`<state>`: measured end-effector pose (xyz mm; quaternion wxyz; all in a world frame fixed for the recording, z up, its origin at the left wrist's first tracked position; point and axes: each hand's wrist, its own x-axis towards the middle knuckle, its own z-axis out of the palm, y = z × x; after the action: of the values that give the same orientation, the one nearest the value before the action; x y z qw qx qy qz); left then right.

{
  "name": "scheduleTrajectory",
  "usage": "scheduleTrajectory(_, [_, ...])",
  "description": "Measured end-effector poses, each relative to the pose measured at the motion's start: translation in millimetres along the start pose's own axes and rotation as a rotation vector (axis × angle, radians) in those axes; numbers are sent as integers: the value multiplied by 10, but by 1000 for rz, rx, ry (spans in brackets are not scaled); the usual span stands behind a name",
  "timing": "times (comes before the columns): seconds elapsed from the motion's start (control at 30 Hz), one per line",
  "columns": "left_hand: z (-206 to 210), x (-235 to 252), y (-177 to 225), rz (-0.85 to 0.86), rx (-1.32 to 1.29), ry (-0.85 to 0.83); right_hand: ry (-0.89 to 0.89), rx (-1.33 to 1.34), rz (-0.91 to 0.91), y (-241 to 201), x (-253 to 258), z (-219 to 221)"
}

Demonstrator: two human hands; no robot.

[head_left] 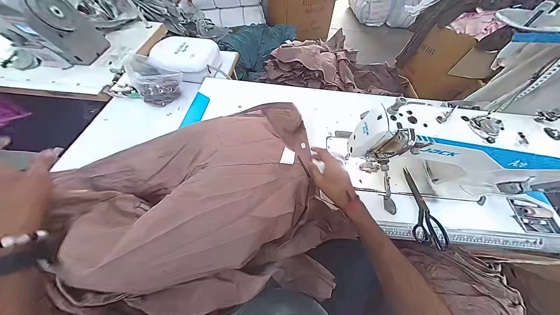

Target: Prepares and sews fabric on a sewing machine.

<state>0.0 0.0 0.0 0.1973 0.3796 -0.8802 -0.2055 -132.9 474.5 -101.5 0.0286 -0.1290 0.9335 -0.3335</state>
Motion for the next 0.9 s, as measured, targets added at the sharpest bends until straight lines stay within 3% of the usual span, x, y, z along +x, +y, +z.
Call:
scheduleTrajectory(0.1, [392, -783, 764, 589, -508, -333, 294, 44, -5, 249, -575, -182])
scheduleTrajectory(0.13, [566, -1105, 1109, 700, -708, -561, 361, 26, 14, 351, -787, -287])
scheduleTrajectory(0.2, [999, -1587, 1664, 731, -859, -1088, 480, -117, 87, 644, -1115, -558])
scheduleTrajectory(0.23, [1267, -1721, 1810, 698, -802, -1248, 490, -214, 167, 809, -1280, -711])
scheduleTrajectory(0.27, [1535, -1783, 1894, 698, -633, -1297, 469, -310, 245, 980, -1412, -863])
scheduleTrajectory(0.33, [1914, -1845, 1940, 813, -148, -1181, 349, -444, 394, 1347, -1653, -1065])
scheduleTrajectory(0.4, [2036, -1919, 1940, 937, 156, -987, 241, -500, 444, 1579, -1809, -1130])
scheduleTrajectory(0.47, [2101, -1921, 1924, 1044, 193, -849, 203, -533, 409, 1662, -1892, -1128])
scheduleTrajectory(0.6, [2325, -1663, 1591, 1498, -131, -646, 161, -403, 463, 1699, -1854, -1244])
scheduleTrajectory(0.7, [2304, -1528, 1436, 1673, -190, -697, 294, 123, 614, 1738, -1887, -1294])
scheduleTrajectory(0.8, [2198, -1576, 1445, 1578, -199, -834, 559, 960, 572, 1542, -2023, -1141])
scheduleTrajectory(0.9, [2162, -1687, 1455, 1443, -191, -860, 572, 1419, 404, 858, -2210, -864])
